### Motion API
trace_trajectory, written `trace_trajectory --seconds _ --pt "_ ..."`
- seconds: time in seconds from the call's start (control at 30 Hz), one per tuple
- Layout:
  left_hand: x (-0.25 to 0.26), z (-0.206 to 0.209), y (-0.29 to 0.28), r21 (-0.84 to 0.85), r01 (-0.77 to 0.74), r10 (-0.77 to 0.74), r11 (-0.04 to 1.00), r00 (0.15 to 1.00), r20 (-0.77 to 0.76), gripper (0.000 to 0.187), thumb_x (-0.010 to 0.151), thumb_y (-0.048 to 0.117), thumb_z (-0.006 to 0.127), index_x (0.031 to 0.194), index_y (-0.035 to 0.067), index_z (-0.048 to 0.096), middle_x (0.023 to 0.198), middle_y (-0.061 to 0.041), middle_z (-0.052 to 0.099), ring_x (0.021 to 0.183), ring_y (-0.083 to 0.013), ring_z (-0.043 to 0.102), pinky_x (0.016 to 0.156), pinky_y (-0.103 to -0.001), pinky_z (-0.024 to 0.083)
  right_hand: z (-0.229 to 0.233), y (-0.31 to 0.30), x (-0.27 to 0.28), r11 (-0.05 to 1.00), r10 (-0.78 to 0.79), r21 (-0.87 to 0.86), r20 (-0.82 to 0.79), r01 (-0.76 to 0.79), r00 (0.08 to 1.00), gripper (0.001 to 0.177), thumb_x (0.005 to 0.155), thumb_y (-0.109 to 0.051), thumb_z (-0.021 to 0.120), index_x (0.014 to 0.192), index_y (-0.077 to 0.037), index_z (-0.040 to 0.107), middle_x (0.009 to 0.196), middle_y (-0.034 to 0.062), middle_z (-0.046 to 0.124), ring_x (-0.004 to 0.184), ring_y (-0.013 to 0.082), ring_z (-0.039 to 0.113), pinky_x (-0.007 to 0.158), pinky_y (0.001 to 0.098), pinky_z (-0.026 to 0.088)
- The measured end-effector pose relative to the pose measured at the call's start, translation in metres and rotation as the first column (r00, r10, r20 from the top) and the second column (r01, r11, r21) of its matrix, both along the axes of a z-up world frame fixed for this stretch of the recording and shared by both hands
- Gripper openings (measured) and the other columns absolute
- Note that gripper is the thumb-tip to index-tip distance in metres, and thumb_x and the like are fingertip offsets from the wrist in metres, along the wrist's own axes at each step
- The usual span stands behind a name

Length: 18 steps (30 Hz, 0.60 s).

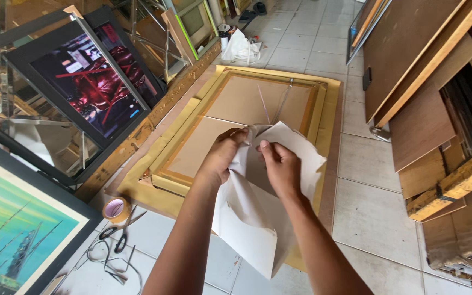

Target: The person wraps a framed artwork by first folding gold-colored paper around the corners of the frame on the floor, and then spreading a large sheet of white paper over the back of the frame, folding the edges of the white paper underneath the frame.

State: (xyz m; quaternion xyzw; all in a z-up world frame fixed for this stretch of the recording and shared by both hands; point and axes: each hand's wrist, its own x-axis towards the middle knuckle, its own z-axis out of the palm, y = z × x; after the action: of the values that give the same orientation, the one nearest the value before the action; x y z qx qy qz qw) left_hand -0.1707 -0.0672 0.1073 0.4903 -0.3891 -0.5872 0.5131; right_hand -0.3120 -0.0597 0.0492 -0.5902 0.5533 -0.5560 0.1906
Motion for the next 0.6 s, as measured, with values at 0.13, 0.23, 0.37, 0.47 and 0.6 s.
trace_trajectory --seconds 0.13,0.23,0.37,0.47,0.6 --pt "-0.023 -0.005 -0.004 -0.062 0.071 -0.062 0.996 0.990 0.130 0.021 0.083 0.023 0.073 0.097 0.008 0.077 0.082 -0.010 0.069 0.078 -0.0234 0.064 0.073 -0.034 0.051 0.073 0.032 0.009 0.843 0.011 0.425 0.599 -0.329 0.800 0.062 0.099 -0.057 0.051 0.144 -0.015 0.051 0.144 0.0173 0.052 0.126 0.0432 0.053 0.090 0.0589 0.046" --pt "-0.028 0.014 0.000 -0.176 0.147 -0.092 0.973 0.954 0.284 0.012 0.080 0.020 0.070 0.083 0.011 0.078 0.074 -0.007 0.066 0.076 -0.0196 0.060 0.068 -0.029 0.047 0.077 0.023 -0.003 0.879 -0.117 0.365 0.790 -0.308 0.602 0.082 0.096 -0.053 0.053 0.162 -0.013 0.025 0.167 0.0237 0.023 0.151 0.0543 0.027 0.102 0.0805 0.036" --pt "-0.020 0.041 0.009 -0.292 0.124 -0.038 0.948 0.958 0.284 0.017 0.084 0.017 0.061 0.089 0.012 0.077 0.075 -0.004 0.061 0.075 -0.0181 0.056 0.065 -0.028 0.043 0.053 0.005 -0.028 0.897 -0.284 0.435 0.696 -0.073 0.660 0.089 0.094 -0.053 0.064 0.163 -0.017 0.019 0.168 0.0243 0.008 0.154 0.0519 0.016 0.099 0.0882 0.028" --pt "-0.001 0.030 -0.016 -0.307 -0.084 0.070 0.948 0.996 -0.058 0.011 0.085 0.018 0.065 0.094 0.013 0.070 0.077 -0.002 0.064 0.073 -0.0151 0.062 0.067 -0.026 0.047 -0.006 -0.026 -0.051 0.966 -0.247 0.213 0.580 0.148 0.776 0.109 0.082 -0.034 0.090 0.155 -0.004 0.015 0.156 0.0280 0.012 0.151 0.0479 0.014 0.107 0.0741 0.041" --pt "0.030 0.025 -0.028 -0.293 -0.170 0.095 0.941 0.963 -0.252 0.007 0.093 0.014 0.062 0.100 0.010 0.063 0.075 -0.003 0.062 0.070 -0.0162 0.067 0.065 -0.025 0.051 -0.001 -0.028 -0.055 0.931 -0.213 0.363 0.637 -0.045 0.741 0.016 0.092 -0.024 0.077 0.107 -0.021 0.072 0.104 -0.0037 0.070 0.089 0.0133 0.068 0.079 0.0323 0.050"
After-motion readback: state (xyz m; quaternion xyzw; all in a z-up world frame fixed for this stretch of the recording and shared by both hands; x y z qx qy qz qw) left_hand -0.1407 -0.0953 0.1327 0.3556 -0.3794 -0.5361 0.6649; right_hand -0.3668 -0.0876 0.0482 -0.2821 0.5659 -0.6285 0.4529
